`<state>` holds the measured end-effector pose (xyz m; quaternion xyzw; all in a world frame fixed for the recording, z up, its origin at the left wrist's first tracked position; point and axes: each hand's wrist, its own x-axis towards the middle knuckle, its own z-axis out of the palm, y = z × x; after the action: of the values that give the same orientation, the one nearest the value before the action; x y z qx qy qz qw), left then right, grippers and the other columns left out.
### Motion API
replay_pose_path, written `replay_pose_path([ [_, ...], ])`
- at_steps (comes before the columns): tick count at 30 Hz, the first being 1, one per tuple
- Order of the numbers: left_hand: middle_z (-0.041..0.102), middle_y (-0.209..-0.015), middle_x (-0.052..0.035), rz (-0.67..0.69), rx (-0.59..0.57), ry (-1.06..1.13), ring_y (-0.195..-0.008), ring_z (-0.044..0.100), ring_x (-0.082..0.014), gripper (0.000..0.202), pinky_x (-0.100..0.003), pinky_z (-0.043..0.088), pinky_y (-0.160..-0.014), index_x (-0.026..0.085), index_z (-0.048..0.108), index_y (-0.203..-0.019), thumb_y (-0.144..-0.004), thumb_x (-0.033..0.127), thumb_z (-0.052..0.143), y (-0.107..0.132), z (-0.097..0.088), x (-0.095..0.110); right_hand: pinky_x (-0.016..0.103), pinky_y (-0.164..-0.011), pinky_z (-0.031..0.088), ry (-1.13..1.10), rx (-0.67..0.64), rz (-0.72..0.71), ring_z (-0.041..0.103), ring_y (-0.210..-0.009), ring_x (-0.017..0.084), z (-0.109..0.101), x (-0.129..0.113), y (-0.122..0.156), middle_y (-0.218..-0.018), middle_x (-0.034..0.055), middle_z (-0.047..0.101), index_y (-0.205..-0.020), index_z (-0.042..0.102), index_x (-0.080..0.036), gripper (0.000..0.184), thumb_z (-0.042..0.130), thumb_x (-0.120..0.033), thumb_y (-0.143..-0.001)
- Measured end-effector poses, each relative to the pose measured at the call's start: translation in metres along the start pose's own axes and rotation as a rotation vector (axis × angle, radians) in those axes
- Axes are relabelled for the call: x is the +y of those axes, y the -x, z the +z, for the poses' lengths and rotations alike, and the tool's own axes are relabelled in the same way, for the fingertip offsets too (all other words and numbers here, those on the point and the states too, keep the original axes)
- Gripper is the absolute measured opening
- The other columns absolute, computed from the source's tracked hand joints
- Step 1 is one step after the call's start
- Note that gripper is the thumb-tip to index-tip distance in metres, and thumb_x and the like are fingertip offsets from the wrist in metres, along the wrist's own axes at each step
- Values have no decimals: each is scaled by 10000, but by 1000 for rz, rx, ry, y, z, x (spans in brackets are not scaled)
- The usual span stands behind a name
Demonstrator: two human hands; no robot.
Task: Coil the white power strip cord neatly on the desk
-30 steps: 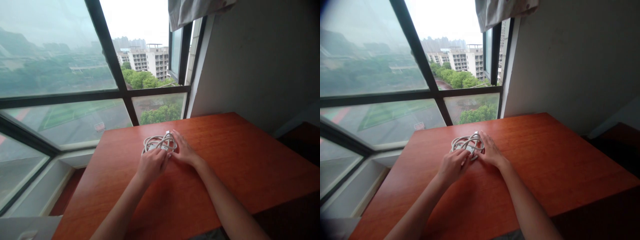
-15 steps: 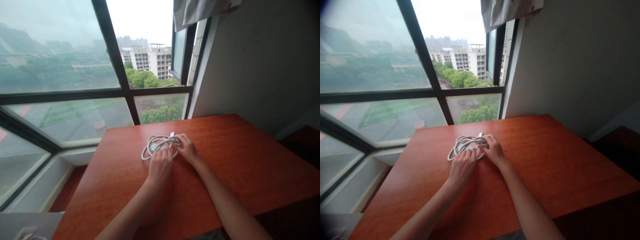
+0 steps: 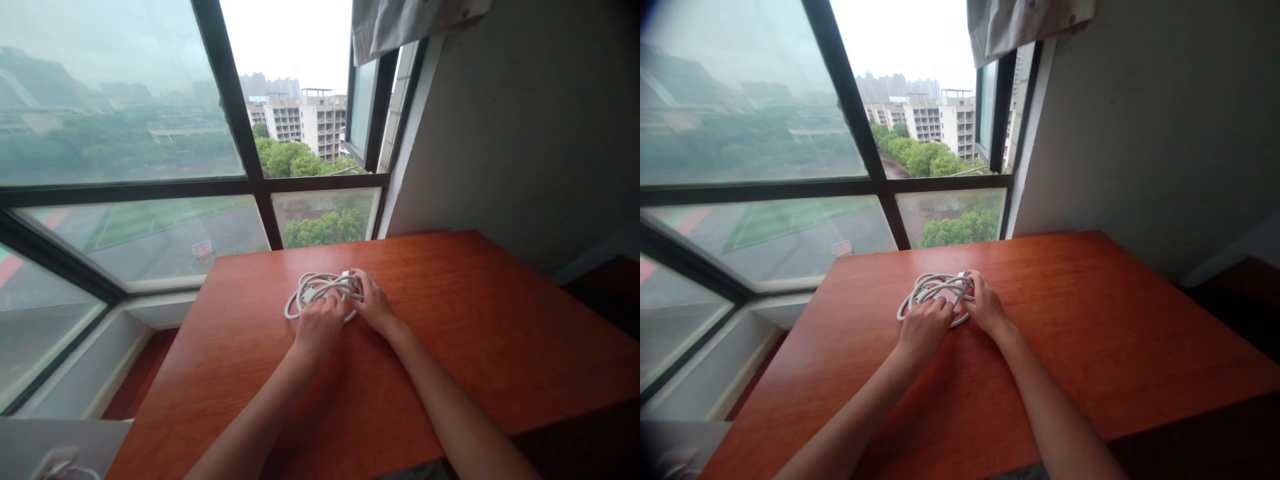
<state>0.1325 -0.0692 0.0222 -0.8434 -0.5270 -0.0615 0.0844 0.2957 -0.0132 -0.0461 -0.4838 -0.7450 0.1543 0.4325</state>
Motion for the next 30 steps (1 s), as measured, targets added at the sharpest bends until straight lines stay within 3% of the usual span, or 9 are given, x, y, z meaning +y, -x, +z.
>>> replay_pose_path([
  [7, 654, -886, -116, 83, -92, -61, -819, 647, -236, 172, -292, 483, -653, 123, 641, -954, -926, 136, 472, 1, -8, -4, 415, -1007, 470, -27, -47, -70, 564, -1204, 261, -5, -8, -3, -1345, 151, 553, -1387, 417, -202, 540, 562, -235, -868],
  [11, 644, -856, -109, 97, -76, -45, -810, 641, -223, 189, -281, 485, -658, 126, 637, -954, -916, 97, 455, 4, -12, -6, 430, -1036, 452, -30, -49, -94, 555, -1224, 256, -6, -6, -5, -1340, 143, 568, -1425, 408, -207, 584, 521, -151, -856],
  [20, 659, -860, -107, 173, -114, 56, -771, 651, -236, 222, -318, 492, -651, 165, 627, -905, -954, 258, 432, 13, -27, -15, 377, -958, 501, -43, -92, -82, 637, -1097, 221, -14, 0, -6, -1190, 82, 680, -1248, 589, -225, 376, 499, -159, -888],
  [30, 678, -812, -94, 186, -139, 45, -734, 661, -256, 161, -346, 486, -646, 159, 617, -854, -883, 183, 461, 13, -30, -14, 306, -816, 506, -160, -106, -38, 667, -933, 203, -22, -6, -10, -1035, 51, 723, -1094, 667, -220, 261, 552, -172, -865],
])
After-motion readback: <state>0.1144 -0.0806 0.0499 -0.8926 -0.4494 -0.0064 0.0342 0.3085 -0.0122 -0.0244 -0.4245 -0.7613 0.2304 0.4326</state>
